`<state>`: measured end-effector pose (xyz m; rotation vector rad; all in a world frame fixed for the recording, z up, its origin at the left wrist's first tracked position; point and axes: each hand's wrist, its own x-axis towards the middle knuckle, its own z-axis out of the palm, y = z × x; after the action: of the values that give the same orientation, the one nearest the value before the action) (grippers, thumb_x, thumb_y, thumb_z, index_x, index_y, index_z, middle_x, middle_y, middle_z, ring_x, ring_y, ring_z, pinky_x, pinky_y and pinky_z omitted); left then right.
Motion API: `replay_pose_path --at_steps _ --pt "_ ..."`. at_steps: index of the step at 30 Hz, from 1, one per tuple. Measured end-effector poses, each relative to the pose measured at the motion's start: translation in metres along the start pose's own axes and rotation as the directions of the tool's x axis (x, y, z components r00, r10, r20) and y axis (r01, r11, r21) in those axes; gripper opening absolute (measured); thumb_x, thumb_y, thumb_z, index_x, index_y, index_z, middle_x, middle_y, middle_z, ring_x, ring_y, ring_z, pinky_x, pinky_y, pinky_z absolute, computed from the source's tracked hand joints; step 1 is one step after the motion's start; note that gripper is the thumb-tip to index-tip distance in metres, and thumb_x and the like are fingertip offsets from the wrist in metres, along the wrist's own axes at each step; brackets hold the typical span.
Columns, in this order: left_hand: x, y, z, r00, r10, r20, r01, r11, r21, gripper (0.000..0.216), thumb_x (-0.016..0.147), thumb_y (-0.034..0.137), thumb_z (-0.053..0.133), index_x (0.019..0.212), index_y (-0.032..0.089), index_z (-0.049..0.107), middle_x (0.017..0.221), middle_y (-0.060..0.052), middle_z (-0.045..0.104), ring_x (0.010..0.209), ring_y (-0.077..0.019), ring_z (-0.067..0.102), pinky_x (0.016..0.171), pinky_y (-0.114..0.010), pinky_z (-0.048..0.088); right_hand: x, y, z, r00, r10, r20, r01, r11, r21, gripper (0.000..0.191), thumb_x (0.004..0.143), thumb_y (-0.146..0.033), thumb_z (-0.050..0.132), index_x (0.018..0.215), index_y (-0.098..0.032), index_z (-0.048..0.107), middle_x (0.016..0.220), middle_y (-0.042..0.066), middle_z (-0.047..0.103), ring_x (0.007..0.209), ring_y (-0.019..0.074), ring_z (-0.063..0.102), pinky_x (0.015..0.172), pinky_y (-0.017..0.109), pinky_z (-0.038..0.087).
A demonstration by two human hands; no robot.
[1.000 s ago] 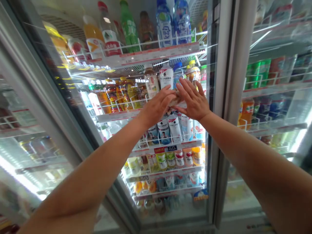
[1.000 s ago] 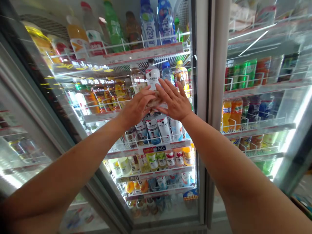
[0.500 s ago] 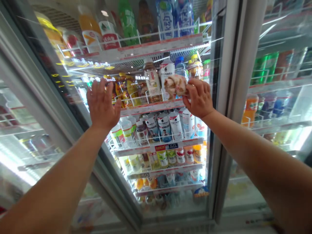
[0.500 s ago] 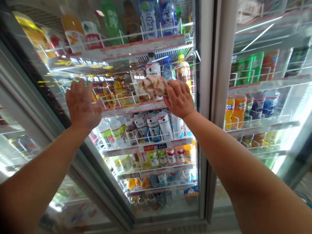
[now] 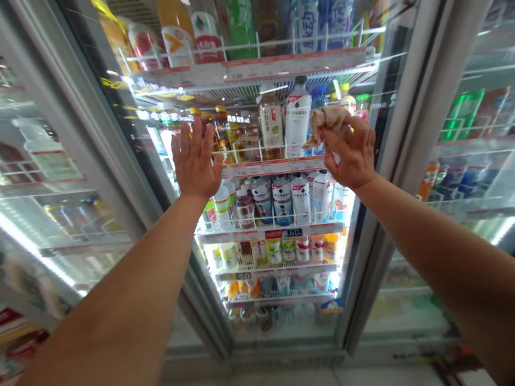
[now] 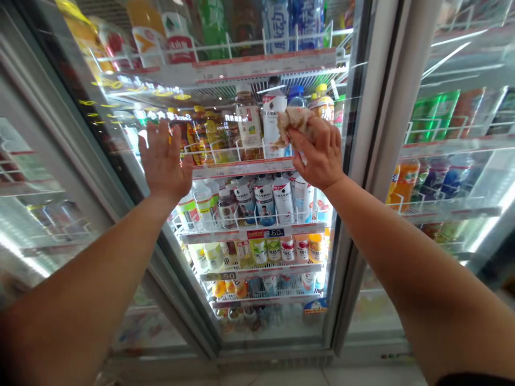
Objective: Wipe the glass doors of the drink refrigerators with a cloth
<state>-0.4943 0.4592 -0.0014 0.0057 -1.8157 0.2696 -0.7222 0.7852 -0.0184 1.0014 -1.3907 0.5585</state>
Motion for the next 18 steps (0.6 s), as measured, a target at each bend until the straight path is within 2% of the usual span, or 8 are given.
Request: replay_pose_path --at_steps 3,5,9,12,15,16,18 --pt "-0.001 -0.002 0.001 0.999 0.047 -0.023 -0.049 0.996 -0.075 0.065 0.098 0.046 0.042 0.159 0.039 0.021 0.167 0.010 0.010 0.156 -0.0203 -0.001 0.130 -0.055 -0.005 0.002 -0.013 -0.004 1.000 -0.019 -0.013 0.020 0.995 0.096 0.051 0.095 -0.047 0.047 0.145 -0.038 0.051 0.165 -0.001 0.031 0.148 0.0376 0.033 0.116 0.062 0.033" --pt "-0.001 -0.001 0.001 0.997 0.070 -0.035 -0.074 0.990 -0.122 0.066 0.097 0.044 0.044 0.159 0.041 0.019 0.167 0.011 0.011 0.156 -0.0195 -0.004 0.130 -0.055 -0.008 0.006 -0.022 -0.006 1.000 -0.017 -0.004 0.017 0.989 0.145 0.050 0.097 -0.046 0.043 0.145 -0.036 0.049 0.167 -0.002 0.027 0.151 0.0347 0.030 0.118 0.063 0.032" --pt "-0.001 0.000 -0.001 0.996 0.079 -0.036 -0.082 0.991 -0.107 0.067 0.098 0.041 0.044 0.159 0.043 0.016 0.167 0.011 0.011 0.155 -0.0189 -0.005 0.130 -0.055 -0.009 0.033 -0.024 -0.006 0.999 -0.021 0.041 0.014 0.984 0.179 0.044 0.100 -0.043 0.036 0.138 -0.030 0.056 0.163 0.000 0.036 0.154 0.0308 0.026 0.121 0.066 0.024" --pt "-0.001 -0.001 0.000 0.996 0.083 -0.041 -0.087 0.993 -0.080 0.067 0.099 0.040 0.043 0.159 0.042 0.015 0.167 0.010 0.012 0.156 -0.0188 -0.003 0.130 -0.056 -0.008 0.058 -0.011 0.002 0.999 0.005 -0.046 0.005 0.980 0.197 0.042 0.102 -0.043 0.035 0.134 -0.032 0.058 0.162 -0.001 0.038 0.155 0.0259 0.025 0.124 0.058 0.022" --pt "-0.001 -0.002 0.002 0.995 0.080 -0.052 -0.085 0.992 -0.097 0.066 0.099 0.039 0.043 0.159 0.042 0.017 0.167 0.008 0.013 0.156 -0.0189 -0.002 0.130 -0.056 -0.008 0.065 -0.013 0.011 0.990 0.060 -0.126 -0.035 0.981 0.192 0.047 0.103 -0.040 0.029 0.143 -0.030 0.051 0.165 0.001 0.032 0.155 0.0236 0.024 0.123 0.053 0.026" --pt "-0.001 -0.002 0.003 0.996 0.073 -0.052 -0.079 0.991 -0.108 0.065 0.099 0.040 0.043 0.159 0.042 0.018 0.167 0.008 0.014 0.156 -0.0191 -0.003 0.130 -0.056 -0.008 0.062 -0.020 0.013 0.993 0.053 -0.105 -0.033 0.983 0.179 0.049 0.104 -0.039 0.026 0.145 -0.028 0.050 0.166 0.002 0.031 0.155 0.0240 0.024 0.123 0.054 0.027" --pt "-0.002 -0.002 0.004 0.998 0.057 -0.041 -0.061 0.990 -0.126 0.063 0.099 0.042 0.042 0.158 0.041 0.022 0.167 0.008 0.015 0.156 -0.0193 -0.004 0.130 -0.057 -0.009 0.055 -0.038 0.015 1.000 -0.007 0.016 0.004 0.987 0.158 0.050 0.104 -0.037 0.023 0.146 -0.028 0.049 0.164 0.002 0.035 0.155 0.0252 0.024 0.122 0.058 0.027"
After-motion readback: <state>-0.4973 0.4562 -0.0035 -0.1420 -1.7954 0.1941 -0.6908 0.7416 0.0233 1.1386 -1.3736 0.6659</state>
